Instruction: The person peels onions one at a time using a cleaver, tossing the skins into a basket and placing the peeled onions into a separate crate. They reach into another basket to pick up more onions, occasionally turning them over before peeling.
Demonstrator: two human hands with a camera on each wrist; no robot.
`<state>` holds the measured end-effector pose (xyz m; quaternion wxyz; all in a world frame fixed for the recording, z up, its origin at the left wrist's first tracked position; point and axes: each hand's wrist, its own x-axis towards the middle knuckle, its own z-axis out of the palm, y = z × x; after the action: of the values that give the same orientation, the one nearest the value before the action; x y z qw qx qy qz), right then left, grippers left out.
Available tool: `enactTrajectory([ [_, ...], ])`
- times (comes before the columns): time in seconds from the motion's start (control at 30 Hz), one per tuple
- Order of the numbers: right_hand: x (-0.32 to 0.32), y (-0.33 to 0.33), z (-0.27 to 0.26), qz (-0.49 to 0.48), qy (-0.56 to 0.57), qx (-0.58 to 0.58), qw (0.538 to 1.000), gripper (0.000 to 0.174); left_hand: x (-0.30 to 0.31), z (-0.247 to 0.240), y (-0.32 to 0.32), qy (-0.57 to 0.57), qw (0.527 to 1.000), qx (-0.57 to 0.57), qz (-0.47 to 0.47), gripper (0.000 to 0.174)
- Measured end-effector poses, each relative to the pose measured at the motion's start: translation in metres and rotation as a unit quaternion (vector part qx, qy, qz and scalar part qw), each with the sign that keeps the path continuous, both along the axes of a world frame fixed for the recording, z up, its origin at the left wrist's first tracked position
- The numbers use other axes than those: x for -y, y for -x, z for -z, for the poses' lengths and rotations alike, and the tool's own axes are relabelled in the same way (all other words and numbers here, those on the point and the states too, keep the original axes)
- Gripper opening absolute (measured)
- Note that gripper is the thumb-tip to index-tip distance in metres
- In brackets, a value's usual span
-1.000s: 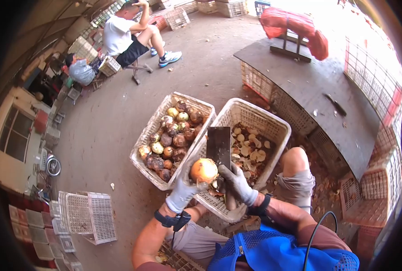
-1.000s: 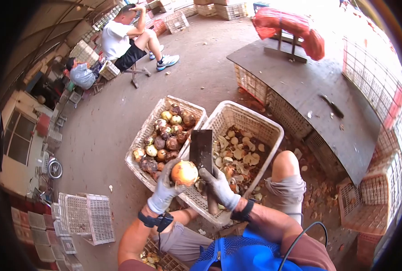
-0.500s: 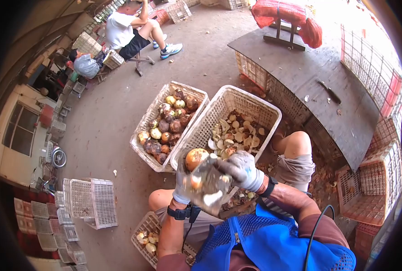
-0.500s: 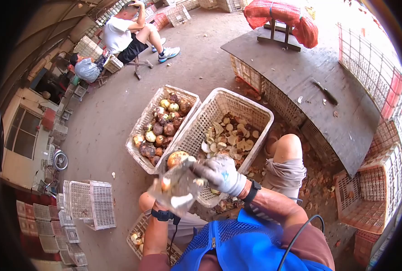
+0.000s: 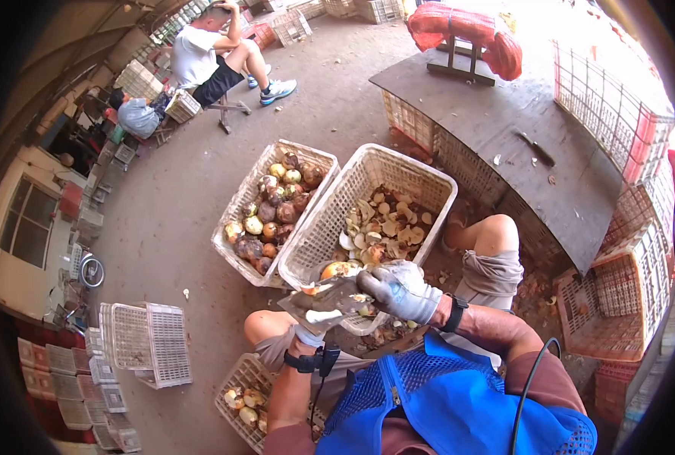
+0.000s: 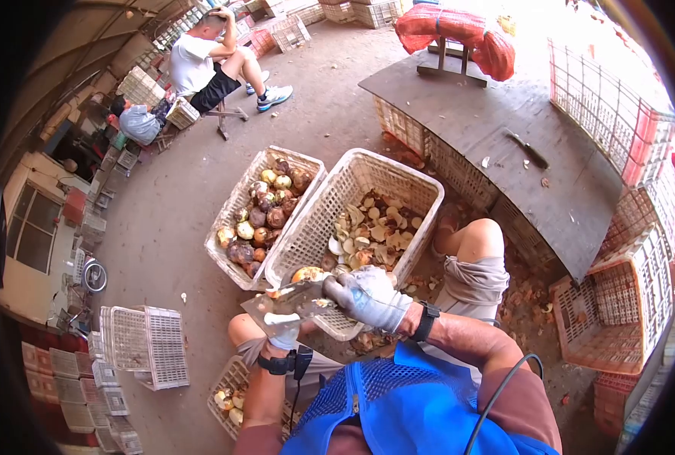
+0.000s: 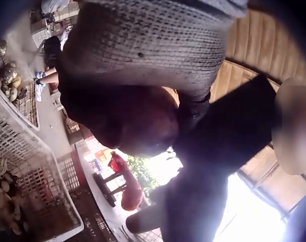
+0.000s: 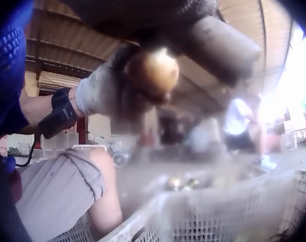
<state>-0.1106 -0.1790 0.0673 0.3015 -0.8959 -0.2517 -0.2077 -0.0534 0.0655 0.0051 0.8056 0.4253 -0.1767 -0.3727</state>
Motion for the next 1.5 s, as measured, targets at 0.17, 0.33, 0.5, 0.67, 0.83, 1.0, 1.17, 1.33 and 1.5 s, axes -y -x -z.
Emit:
enactTrajectory([
  [0.17,-0.003,-0.004,0.009,0.002,-0.001,0.007,1.0,0.024,0.012,-0.02,0.001,-0.293,0.901,0.321,0.012,0.047],
  [0.33,0.0,-0.017,0.037,-0.05,-0.025,0.026,0.998,0.025,0.012,-0.038,0.005,-0.224,0.974,-0.019,-0.008,0.059],
  [0.5,-0.012,-0.006,-0.005,0.027,0.05,-0.216,0.975,0.023,0.011,0.003,-0.006,-0.264,0.942,0.196,-0.065,0.046],
  [0.67,-0.007,-0.02,0.043,-0.027,-0.07,-0.134,0.988,0.039,0.003,0.028,-0.013,-0.252,0.951,0.171,-0.056,0.039],
  [0.83,-0.006,-0.022,0.046,-0.05,-0.168,-0.233,0.957,0.052,-0.001,0.04,-0.012,-0.263,0.946,0.182,-0.052,0.047],
  [1.0,-0.03,-0.021,0.073,0.083,-0.454,-0.42,0.781,0.027,0.029,0.007,-0.015,-0.286,0.943,0.11,-0.128,0.064],
  [1.17,0.004,-0.067,0.122,0.251,-0.435,-0.303,0.81,0.029,0.034,-0.008,-0.01,-0.301,0.891,0.286,-0.182,0.07],
  [1.33,0.017,-0.073,0.122,0.124,-0.134,-0.245,0.952,0.044,0.032,-0.014,-0.015,-0.325,0.797,0.441,-0.254,0.084],
  [1.5,-0.014,-0.049,0.075,0.052,-0.633,-0.507,0.583,0.028,0.041,-0.012,-0.005,-0.328,0.797,0.408,-0.303,0.09],
])
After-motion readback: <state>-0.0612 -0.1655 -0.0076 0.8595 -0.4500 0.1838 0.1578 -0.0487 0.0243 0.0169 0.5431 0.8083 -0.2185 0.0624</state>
